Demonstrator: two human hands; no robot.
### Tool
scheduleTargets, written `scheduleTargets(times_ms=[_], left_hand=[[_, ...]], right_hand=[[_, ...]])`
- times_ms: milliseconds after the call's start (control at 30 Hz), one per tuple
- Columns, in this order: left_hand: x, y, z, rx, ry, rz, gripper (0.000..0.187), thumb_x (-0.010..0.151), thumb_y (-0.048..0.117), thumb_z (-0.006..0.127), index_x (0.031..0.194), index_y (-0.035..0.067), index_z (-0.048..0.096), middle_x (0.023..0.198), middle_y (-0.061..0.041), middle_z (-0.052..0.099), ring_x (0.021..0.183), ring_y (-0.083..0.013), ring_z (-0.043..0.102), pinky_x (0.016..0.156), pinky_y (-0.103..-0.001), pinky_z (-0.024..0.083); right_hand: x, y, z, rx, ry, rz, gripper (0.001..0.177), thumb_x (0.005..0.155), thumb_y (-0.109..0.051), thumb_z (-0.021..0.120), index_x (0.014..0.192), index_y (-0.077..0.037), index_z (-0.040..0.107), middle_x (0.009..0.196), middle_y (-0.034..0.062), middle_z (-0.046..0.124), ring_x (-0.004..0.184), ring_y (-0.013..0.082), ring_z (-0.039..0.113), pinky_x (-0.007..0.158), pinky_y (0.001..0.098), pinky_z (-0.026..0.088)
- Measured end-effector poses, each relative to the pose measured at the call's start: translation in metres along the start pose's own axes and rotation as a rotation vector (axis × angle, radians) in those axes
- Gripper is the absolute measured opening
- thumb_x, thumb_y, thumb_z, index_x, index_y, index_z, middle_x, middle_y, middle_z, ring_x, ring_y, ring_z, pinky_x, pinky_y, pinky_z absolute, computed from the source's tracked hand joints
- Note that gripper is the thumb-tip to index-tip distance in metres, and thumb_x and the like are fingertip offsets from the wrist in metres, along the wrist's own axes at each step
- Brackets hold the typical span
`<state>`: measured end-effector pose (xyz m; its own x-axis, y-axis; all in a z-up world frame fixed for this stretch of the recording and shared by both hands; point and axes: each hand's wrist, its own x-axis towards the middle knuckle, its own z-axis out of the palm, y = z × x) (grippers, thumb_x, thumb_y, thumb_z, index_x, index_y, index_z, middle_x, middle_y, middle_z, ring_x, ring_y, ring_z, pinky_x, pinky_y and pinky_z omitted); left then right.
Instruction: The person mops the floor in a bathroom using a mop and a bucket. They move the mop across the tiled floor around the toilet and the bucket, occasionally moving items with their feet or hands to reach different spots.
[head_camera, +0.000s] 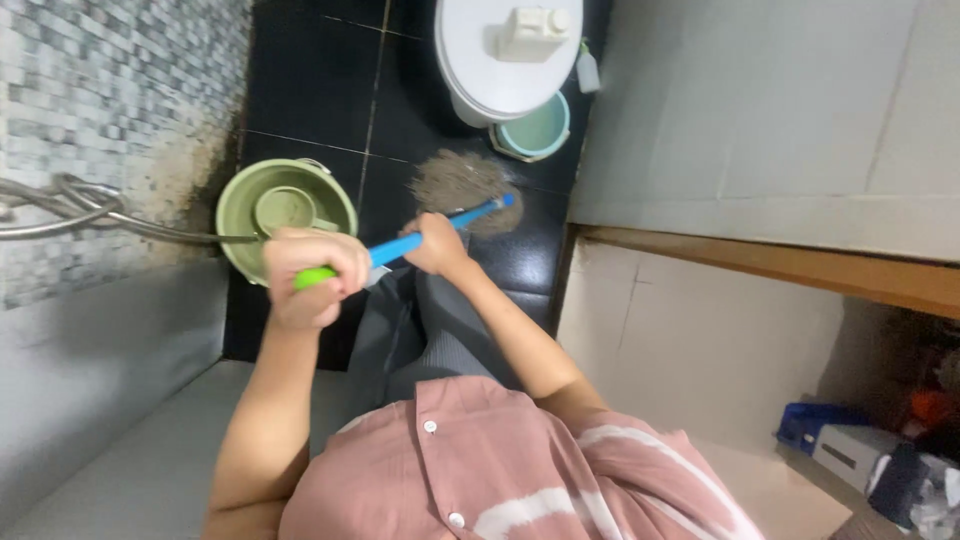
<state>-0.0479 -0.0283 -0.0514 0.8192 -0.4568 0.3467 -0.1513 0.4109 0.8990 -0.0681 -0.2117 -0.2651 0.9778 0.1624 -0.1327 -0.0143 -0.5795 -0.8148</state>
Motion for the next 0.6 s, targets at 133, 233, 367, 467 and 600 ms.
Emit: scheduleTargets(times_ms=[133,233,367,467,600], left_hand=[[-0.018,-0.045,0.043,-0.028,-0.086,-0.107,0.03,0.08,0.024,0.06,0.066,0.0,0.052,0.064,-0.011,0.057,0.056,-0.0194,0.054,0.056,-0.03,0.042],[-0.03,-0.066,0.07,0.074,-0.113,-0.131,0.018,0.072,0.015,0.053,0.064,0.0,0.049,0.061,-0.01,0.055,0.053,-0.0188,0.053,0.054,-0.029,0.041],[-0.054,-0.047,0.078,0.22,-0.103,-0.154,0.013,0.071,0.011,0.05,0.064,0.001,0.046,0.062,-0.01,0.054,0.053,-0.0202,0.052,0.055,-0.03,0.041],[-0.059,-0.014,0.084,0.327,-0.138,-0.174,0.01,0.067,0.01,0.05,0.064,0.002,0.046,0.062,-0.01,0.052,0.054,-0.0227,0.051,0.055,-0.032,0.039],[-0.066,0.039,0.107,0.374,-0.24,-0.111,0.01,0.066,0.011,0.054,0.067,0.004,0.047,0.062,-0.009,0.049,0.057,-0.0282,0.051,0.058,-0.037,0.041]], right_hand=[[-0.059,0.067,-0.018,-0.029,0.057,0.082,0.017,0.072,-0.022,0.072,0.074,-0.007,0.077,0.076,0.0191,0.071,0.075,0.0389,0.07,0.072,0.046,0.055],[-0.091,0.101,-0.018,-0.038,0.102,0.181,0.017,0.074,-0.023,0.071,0.075,-0.007,0.078,0.077,0.0195,0.071,0.075,0.0377,0.072,0.072,0.0446,0.056],[-0.105,0.114,-0.003,-0.029,0.165,0.06,0.016,0.071,-0.021,0.073,0.074,-0.005,0.076,0.077,0.0201,0.071,0.075,0.0379,0.071,0.07,0.044,0.057],[-0.106,0.094,0.008,0.026,0.116,-0.021,0.015,0.074,-0.02,0.073,0.07,-0.006,0.074,0.074,0.0192,0.07,0.072,0.0373,0.071,0.068,0.0436,0.056],[-0.11,0.056,0.008,0.105,0.028,-0.197,0.022,0.081,-0.016,0.072,0.062,-0.006,0.065,0.066,0.0167,0.065,0.066,0.0374,0.067,0.061,0.0446,0.05]])
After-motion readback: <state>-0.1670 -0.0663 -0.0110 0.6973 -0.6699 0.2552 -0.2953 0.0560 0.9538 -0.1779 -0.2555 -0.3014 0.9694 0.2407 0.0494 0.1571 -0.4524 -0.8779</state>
